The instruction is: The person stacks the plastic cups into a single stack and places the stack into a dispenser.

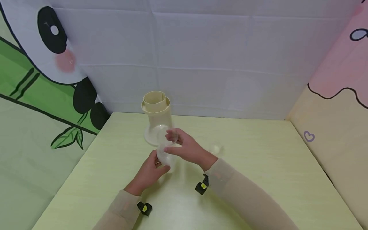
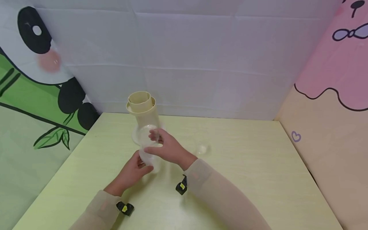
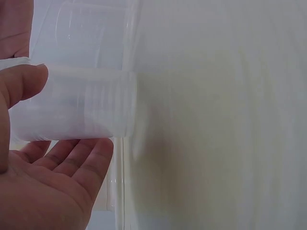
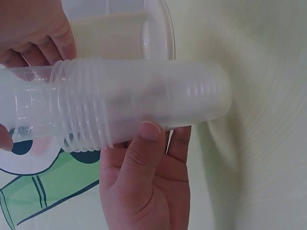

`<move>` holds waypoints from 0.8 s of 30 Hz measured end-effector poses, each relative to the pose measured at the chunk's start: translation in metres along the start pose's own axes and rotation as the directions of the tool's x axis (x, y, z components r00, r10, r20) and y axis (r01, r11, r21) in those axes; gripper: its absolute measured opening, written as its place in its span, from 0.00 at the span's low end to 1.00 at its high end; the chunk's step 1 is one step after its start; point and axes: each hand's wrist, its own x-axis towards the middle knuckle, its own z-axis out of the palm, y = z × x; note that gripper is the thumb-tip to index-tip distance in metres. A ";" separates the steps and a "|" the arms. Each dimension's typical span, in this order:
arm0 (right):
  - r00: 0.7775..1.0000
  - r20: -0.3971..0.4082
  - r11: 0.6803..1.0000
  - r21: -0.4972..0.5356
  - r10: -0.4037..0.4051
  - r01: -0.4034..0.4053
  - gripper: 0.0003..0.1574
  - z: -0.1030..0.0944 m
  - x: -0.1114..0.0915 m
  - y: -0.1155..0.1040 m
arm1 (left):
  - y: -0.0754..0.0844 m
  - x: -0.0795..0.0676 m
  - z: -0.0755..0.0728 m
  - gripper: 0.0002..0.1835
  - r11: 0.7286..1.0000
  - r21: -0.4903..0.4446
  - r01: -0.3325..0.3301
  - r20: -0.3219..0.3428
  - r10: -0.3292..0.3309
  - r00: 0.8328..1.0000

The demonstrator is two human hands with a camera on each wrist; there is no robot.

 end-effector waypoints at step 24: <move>0.994 0.008 0.993 -0.036 0.112 -0.112 0.49 0.013 -0.006 0.016 | 0.005 -0.001 -0.001 0.38 0.999 -0.024 -0.026 0.031 0.026 0.999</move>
